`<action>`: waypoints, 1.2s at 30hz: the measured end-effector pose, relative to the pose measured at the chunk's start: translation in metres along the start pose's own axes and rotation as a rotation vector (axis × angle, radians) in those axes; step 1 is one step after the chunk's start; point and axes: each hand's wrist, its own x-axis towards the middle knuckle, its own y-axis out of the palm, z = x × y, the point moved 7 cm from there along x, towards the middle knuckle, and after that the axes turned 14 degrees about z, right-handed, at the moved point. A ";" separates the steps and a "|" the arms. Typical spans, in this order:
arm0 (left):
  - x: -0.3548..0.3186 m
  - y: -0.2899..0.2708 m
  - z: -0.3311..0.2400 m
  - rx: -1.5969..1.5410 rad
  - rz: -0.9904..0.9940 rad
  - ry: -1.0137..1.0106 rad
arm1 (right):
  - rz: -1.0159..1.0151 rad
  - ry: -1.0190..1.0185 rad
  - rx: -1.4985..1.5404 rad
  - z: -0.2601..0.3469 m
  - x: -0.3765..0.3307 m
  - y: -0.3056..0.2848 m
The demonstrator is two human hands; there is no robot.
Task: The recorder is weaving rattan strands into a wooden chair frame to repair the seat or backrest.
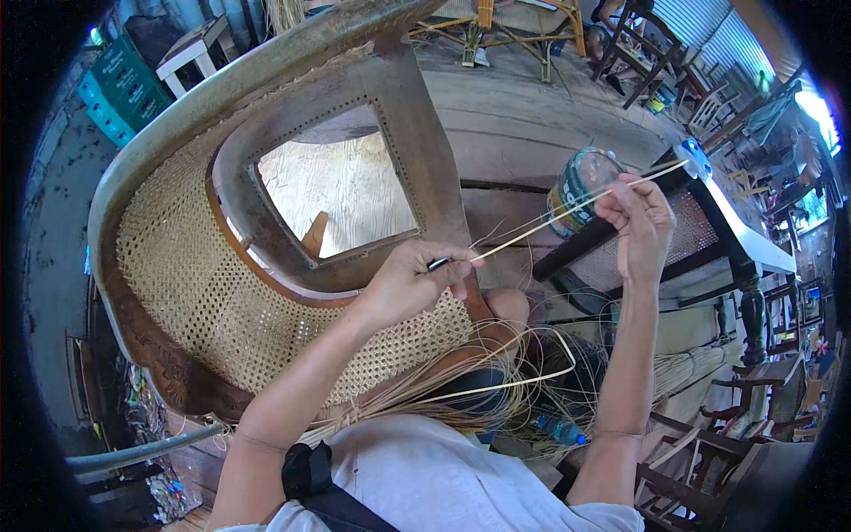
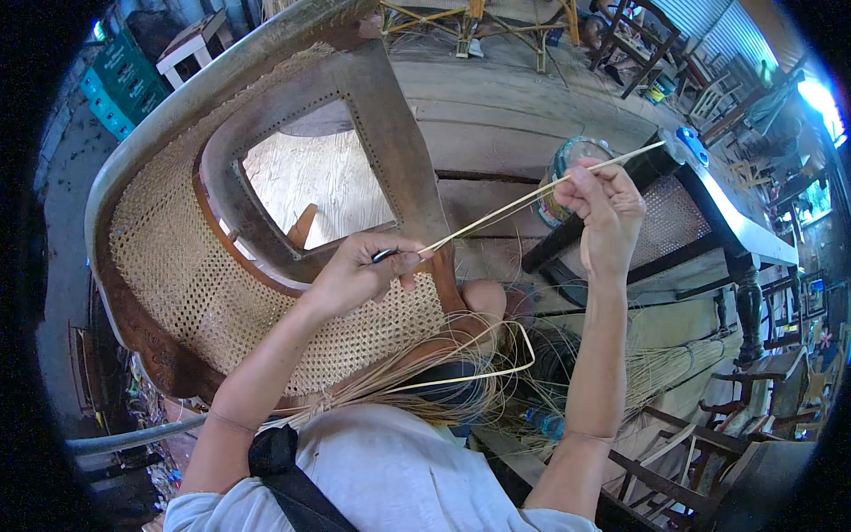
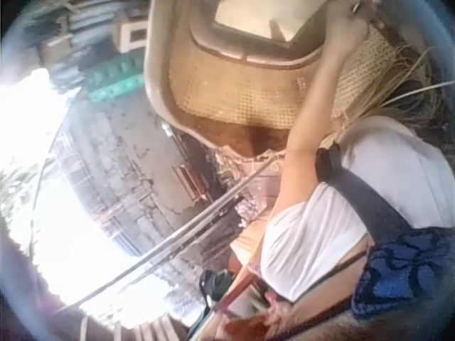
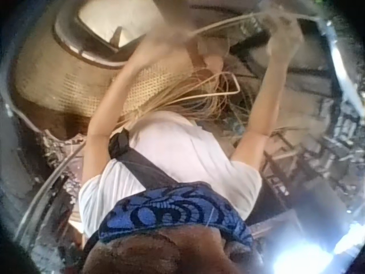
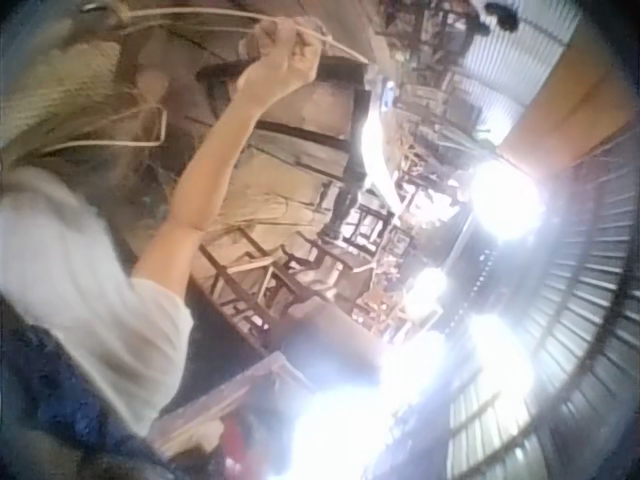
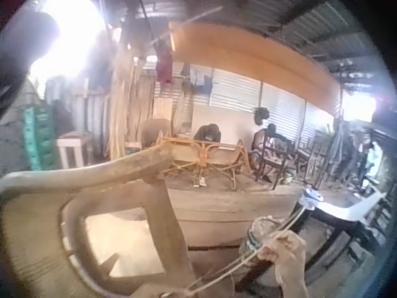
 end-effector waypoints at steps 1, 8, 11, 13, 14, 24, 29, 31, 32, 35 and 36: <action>-0.004 -0.001 0.005 -0.027 -0.012 -0.013 | -0.003 -0.017 0.001 0.003 0.000 -0.002; -0.026 -0.014 0.017 0.108 -0.004 0.038 | -0.041 -0.052 -0.028 0.013 -0.002 -0.021; -0.035 -0.020 0.030 0.050 -0.012 -0.042 | -0.059 -0.058 -0.056 0.019 -0.002 -0.028; -0.042 -0.026 0.035 0.050 -0.042 -0.046 | -0.075 -0.060 -0.077 0.022 -0.001 -0.034; -0.045 -0.029 0.040 0.053 -0.023 -0.087 | -0.089 -0.066 -0.077 0.023 -0.001 -0.039; -0.071 -0.051 0.088 0.020 0.009 -0.243 | -0.114 -0.023 -0.017 0.006 -0.009 -0.073; -0.073 -0.051 0.103 -0.036 0.010 -0.320 | -0.143 -0.012 -0.040 0.001 -0.017 -0.078; -0.069 -0.054 0.118 0.006 0.041 -0.363 | -0.182 -0.005 -0.052 -0.006 -0.023 -0.094; -0.066 -0.052 0.122 0.006 0.087 -0.371 | -0.209 0.006 -0.063 -0.011 -0.029 -0.106; -0.059 -0.039 0.139 0.035 0.145 -0.478 | -0.249 0.263 -0.221 -0.042 -0.067 -0.127; -0.059 -0.036 0.139 0.008 0.100 -0.445 | -0.236 0.454 -0.320 -0.066 -0.093 -0.131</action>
